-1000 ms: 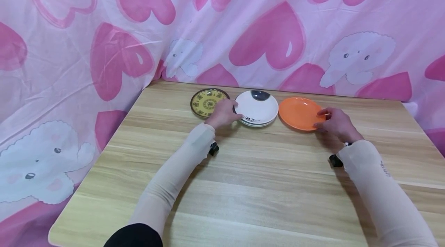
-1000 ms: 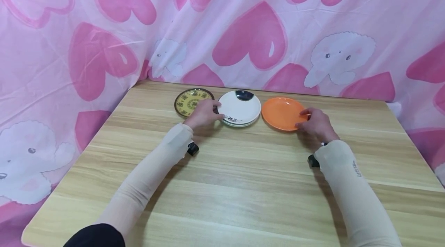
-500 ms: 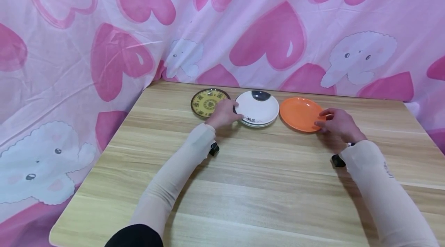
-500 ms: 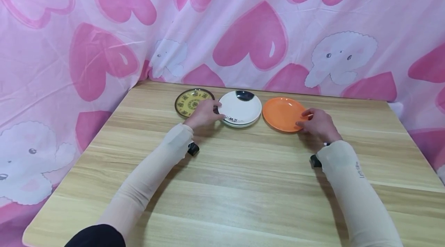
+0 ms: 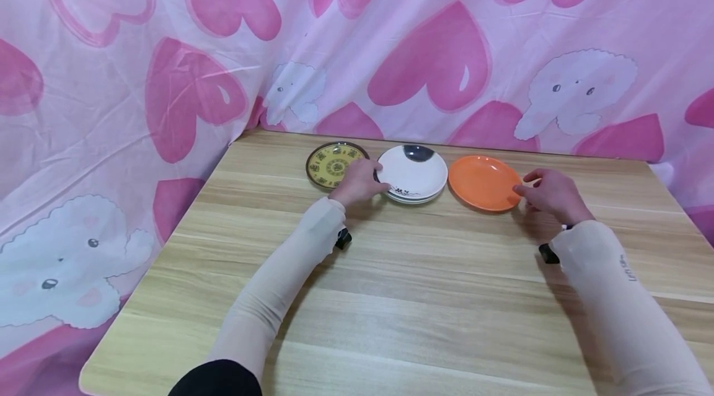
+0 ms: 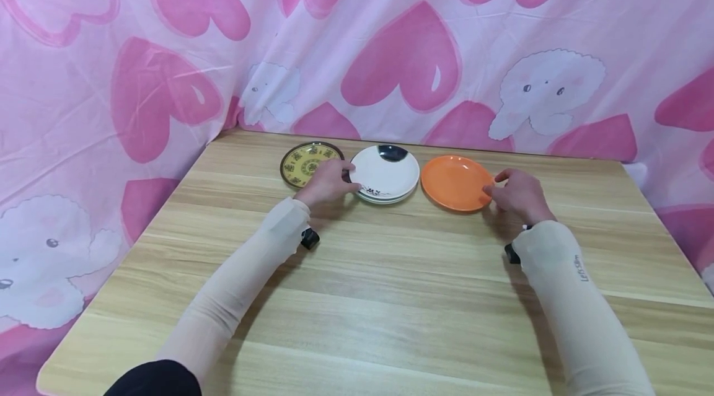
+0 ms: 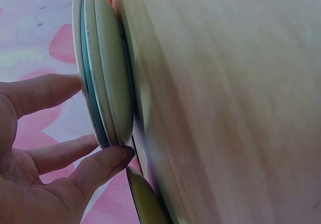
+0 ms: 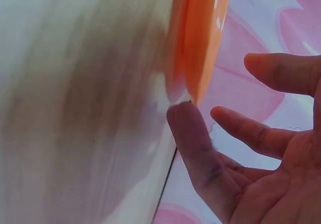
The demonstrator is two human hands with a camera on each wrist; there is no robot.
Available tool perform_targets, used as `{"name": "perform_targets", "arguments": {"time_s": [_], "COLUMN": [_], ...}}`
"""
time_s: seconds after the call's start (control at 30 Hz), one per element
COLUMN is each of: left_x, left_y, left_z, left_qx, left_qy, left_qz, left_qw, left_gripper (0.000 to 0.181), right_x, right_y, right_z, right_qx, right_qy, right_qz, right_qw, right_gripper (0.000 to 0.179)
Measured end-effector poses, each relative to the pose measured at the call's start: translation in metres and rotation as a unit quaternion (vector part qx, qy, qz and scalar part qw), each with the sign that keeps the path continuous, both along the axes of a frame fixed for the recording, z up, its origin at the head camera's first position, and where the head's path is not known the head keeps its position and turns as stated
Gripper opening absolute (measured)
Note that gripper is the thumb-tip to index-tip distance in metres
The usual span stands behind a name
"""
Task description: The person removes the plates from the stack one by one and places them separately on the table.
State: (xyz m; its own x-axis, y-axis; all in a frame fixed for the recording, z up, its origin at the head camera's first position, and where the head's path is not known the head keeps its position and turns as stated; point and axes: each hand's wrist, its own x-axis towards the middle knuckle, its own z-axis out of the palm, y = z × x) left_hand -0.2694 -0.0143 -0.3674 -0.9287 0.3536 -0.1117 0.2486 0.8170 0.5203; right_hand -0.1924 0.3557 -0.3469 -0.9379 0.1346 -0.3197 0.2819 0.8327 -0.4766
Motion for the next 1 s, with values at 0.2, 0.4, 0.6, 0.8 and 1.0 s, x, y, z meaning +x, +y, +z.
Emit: {"name": "perform_targets", "arguments": {"time_s": [0.2,0.4,0.6,0.8,1.0], "left_x": [0.001,0.0,0.002,0.003,0.002], "left_y": [0.0,-0.001,-0.001,-0.001,-0.001], "left_z": [0.0,-0.001,0.0,0.001,0.0], "left_qx": [0.005,0.002,0.005,0.01,0.008], "left_qy": [-0.001,0.002,0.002,0.002,0.004], "left_qz": [-0.004,-0.006,-0.011,-0.007,-0.007], "left_qw": [1.0,1.0,0.9999,0.9999,0.9999], "left_gripper": [0.062,0.061,0.06,0.06,0.061], "right_x": [-0.003,-0.008,-0.01,-0.013,-0.013], "right_y": [-0.005,-0.017,-0.024,-0.029,-0.034], "right_z": [0.002,0.004,0.005,0.004,0.001], "right_qx": [0.038,0.027,0.004,-0.033,-0.086], "right_qy": [0.061,0.09,0.085,0.098,0.092], "right_qz": [-0.007,-0.007,-0.003,0.015,0.039], "right_qw": [0.9974,0.9955,0.9964,0.9945,0.9912], "right_gripper": [0.059,0.057,0.061,0.063,0.066]}}
